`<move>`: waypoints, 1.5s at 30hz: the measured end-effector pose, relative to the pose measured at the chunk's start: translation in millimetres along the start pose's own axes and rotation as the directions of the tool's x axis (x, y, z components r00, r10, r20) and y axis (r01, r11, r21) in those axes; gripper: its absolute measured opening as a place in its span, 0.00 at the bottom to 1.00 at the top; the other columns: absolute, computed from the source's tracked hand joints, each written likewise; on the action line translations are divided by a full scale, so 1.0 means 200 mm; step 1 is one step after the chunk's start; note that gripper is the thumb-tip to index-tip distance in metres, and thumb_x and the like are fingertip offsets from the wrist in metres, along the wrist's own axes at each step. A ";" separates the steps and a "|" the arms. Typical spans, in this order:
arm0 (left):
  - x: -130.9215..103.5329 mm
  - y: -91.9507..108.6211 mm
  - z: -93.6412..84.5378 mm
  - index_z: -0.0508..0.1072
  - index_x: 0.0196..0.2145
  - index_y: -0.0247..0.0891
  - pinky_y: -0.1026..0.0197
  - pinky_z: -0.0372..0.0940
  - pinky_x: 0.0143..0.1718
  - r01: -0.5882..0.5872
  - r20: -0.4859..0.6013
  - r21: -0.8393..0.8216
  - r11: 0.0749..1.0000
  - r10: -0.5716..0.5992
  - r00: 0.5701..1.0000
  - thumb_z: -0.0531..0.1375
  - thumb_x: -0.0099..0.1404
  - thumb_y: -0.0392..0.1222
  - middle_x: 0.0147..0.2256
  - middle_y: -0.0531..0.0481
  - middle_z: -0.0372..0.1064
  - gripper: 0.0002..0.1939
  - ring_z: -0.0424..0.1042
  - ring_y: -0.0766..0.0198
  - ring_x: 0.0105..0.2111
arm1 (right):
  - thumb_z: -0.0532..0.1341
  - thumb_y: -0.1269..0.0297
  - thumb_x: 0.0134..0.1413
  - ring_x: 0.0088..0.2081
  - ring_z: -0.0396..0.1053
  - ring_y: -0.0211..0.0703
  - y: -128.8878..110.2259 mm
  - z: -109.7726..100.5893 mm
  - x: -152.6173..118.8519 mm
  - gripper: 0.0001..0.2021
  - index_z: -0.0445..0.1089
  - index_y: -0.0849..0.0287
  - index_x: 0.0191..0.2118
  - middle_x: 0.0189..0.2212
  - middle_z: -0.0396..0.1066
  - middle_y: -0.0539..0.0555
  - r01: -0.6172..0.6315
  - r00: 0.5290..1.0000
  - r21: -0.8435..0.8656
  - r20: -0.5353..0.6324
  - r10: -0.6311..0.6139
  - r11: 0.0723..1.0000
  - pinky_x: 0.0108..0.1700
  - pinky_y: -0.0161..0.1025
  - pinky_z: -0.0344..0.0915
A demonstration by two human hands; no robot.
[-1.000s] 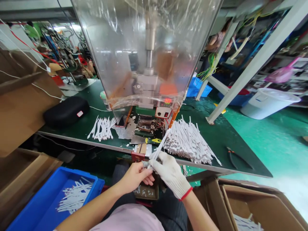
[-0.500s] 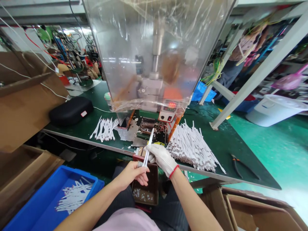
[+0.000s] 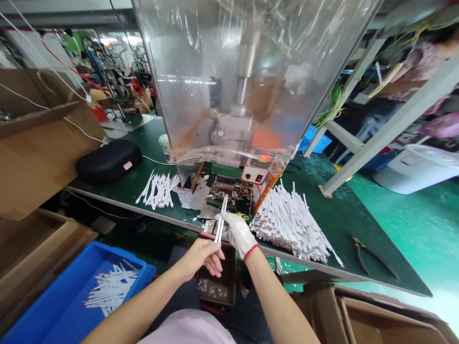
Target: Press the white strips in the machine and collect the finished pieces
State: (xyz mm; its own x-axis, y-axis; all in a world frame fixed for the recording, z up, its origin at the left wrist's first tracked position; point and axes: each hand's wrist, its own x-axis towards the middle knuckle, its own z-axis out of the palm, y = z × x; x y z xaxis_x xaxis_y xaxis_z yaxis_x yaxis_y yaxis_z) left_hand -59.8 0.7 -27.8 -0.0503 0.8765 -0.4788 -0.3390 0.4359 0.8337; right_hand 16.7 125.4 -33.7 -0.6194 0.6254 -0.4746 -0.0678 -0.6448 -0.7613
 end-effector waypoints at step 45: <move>0.03 -0.02 0.04 0.70 0.27 0.32 0.63 0.62 0.21 -0.033 0.025 -0.008 0.999 0.033 0.999 0.53 0.45 0.78 0.22 0.42 0.72 0.40 0.73 0.60 0.20 | 0.64 0.62 0.49 0.19 0.65 0.38 -0.08 0.01 0.18 0.07 0.68 0.60 0.29 0.22 0.70 0.53 0.210 0.968 -0.093 -0.117 -0.220 0.973 0.17 0.34 0.62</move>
State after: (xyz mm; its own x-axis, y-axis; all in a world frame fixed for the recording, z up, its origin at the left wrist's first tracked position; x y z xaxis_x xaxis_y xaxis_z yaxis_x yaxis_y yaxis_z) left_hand -52.4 6.8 -31.7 -0.0375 0.8952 -0.4440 -0.3451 0.4054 0.8465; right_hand -5.0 157.9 -37.2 -0.4931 0.7990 -0.3442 -0.1229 -0.4557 -0.8816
